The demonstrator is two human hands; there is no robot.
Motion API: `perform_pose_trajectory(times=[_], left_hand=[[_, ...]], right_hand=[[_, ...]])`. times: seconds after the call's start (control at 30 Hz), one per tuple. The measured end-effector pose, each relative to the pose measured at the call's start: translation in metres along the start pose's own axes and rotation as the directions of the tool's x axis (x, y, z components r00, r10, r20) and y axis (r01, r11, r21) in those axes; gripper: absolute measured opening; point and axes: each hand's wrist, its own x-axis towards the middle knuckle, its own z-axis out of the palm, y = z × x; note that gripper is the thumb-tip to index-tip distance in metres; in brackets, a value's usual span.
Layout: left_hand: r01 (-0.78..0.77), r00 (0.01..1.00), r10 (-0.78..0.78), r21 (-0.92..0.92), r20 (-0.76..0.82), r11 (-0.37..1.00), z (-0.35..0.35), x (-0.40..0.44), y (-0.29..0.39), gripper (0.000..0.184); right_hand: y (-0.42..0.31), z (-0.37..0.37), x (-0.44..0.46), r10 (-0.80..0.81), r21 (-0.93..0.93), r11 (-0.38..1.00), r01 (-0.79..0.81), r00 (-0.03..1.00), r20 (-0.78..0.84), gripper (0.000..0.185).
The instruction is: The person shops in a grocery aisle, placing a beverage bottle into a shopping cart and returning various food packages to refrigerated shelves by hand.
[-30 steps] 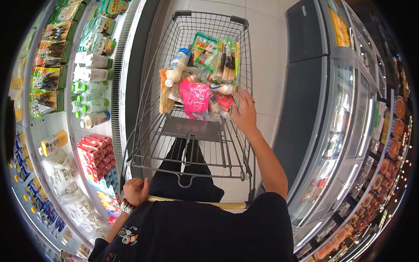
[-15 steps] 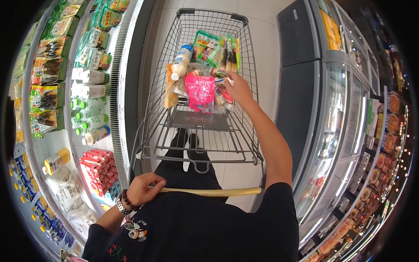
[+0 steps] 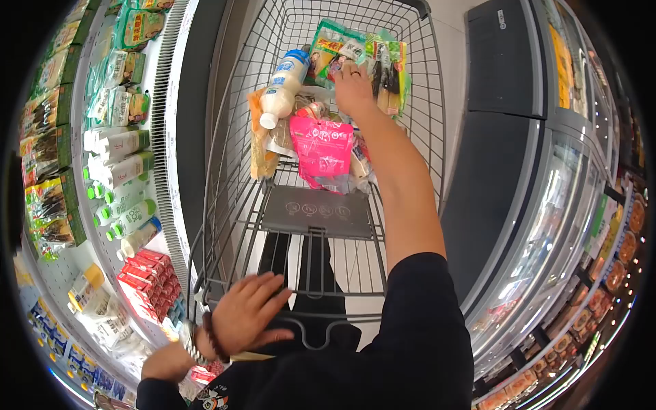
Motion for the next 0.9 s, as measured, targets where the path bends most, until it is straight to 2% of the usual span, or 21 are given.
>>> perform_pose_trajectory(times=[0.03,0.13,0.17,0.2,0.3,0.33,0.4,0.43,0.47,0.5,0.53,0.57,0.63,0.67,0.7,0.73,0.77,0.8,0.83,0.87,0.9], left_hand=[[0.048,0.998,-0.047,-0.022,0.031,0.999,0.000,-0.011,0.006,0.064],[0.146,0.989,-0.144,0.182,-0.024,0.972,0.010,-0.035,0.007,0.053],[0.168,0.986,-0.165,0.188,-0.033,0.968,0.012,-0.037,0.004,0.051],[0.191,0.982,-0.186,0.195,-0.044,0.962,0.018,-0.038,-0.001,0.049],[0.222,0.972,-0.207,0.164,-0.108,0.961,0.023,-0.027,-0.013,0.049],[0.220,0.971,-0.201,0.161,-0.126,0.962,0.019,-0.023,-0.016,0.048],[0.200,0.975,-0.186,0.122,-0.119,0.972,0.011,-0.020,-0.013,0.049],[0.202,0.977,-0.199,0.031,-0.080,0.979,-0.001,-0.014,-0.014,0.047],[0.203,0.978,-0.206,-0.062,-0.039,0.977,-0.017,-0.008,-0.015,0.046],[0.206,0.978,-0.209,-0.153,0.000,0.966,-0.033,-0.003,-0.017,0.045],[0.212,0.967,-0.248,-0.343,-0.065,0.915,-0.050,0.005,-0.023,0.038],[0.134,0.981,-0.183,-0.484,-0.056,0.865,-0.062,0.002,-0.038,0.042],[0.112,0.892,-0.370,-0.665,-0.261,0.738,-0.078,0.031,-0.046,0.038],[-0.003,0.852,-0.388,-0.745,-0.351,0.668,-0.077,0.051,-0.058,0.053],[-0.120,0.811,-0.453,-0.863,-0.371,0.491,-0.068,0.076,-0.066,0.080],[-0.144,0.807,-0.382,-0.778,-0.450,0.612,-0.070,0.102,-0.073,0.099],[-0.073,0.764,-0.335,-0.589,-0.551,0.805,-0.069,0.129,-0.079,0.102],[0.017,0.726,-0.257,-0.356,-0.638,0.934,-0.067,0.150,-0.083,0.105],[-0.028,0.697,-0.198,-0.303,-0.689,0.953,-0.064,0.168,-0.085,0.107],[-0.073,0.663,-0.138,-0.246,-0.736,0.966,-0.060,0.183,-0.087,0.109],[-0.151,0.650,-0.146,-0.315,-0.746,0.937,-0.051,0.186,-0.089,0.107]], right_hand=[[0.003,0.010,0.012,0.001,-0.114,0.993,-0.006,0.999,-0.040,0.046],[0.005,0.041,0.040,0.058,-0.246,0.968,-0.050,0.998,0.028,0.039],[0.004,0.047,0.050,0.071,-0.291,0.955,-0.053,0.996,0.051,0.037],[0.003,0.054,0.063,0.025,-0.308,0.951,0.018,0.990,0.135,0.035],[0.007,0.044,0.092,-0.004,-0.232,0.970,0.071,0.961,0.276,0.031],[0.012,0.046,0.098,-0.037,-0.233,0.967,0.102,0.962,0.269,0.027],[0.029,0.049,0.100,-0.047,-0.032,0.998,0.055,0.973,0.226,0.025],[0.040,0.046,0.103,-0.046,0.062,0.997,0.034,0.980,0.192,0.024],[0.050,0.026,0.100,0.079,0.226,0.969,-0.102,0.991,0.106,0.025],[0.060,0.004,0.094,0.214,0.394,0.894,-0.212,0.976,0.039,0.026],[0.067,-0.015,0.092,0.350,0.559,0.778,-0.286,0.937,-0.007,0.028],[0.072,-0.025,0.087,0.403,0.669,0.698,-0.256,0.912,-0.073,0.029],[0.080,-0.049,0.074,0.528,0.846,0.513,-0.145,0.831,-0.177,0.034],[0.069,-0.087,0.057,0.519,0.856,0.502,-0.125,0.835,-0.182,0.033],[0.054,-0.127,0.036,0.507,0.865,0.491,-0.105,0.842,-0.185,0.031],[0.038,-0.159,0.017,0.487,0.894,0.446,-0.033,0.847,-0.211,0.027],[0.022,-0.186,-0.001,0.468,0.919,0.392,0.035,0.853,-0.232,0.022],[0.009,-0.213,-0.020,0.435,0.937,0.346,0.046,0.877,-0.203,0.019],[-0.004,-0.233,-0.038,0.400,0.953,0.300,0.051,0.900,-0.174,0.016],[-0.020,-0.242,-0.057,0.389,0.994,0.104,0.041,0.918,-0.079,0.020],[-0.036,-0.244,-0.072,0.355,0.995,-0.099,0.020,0.935,0.017,0.024]])
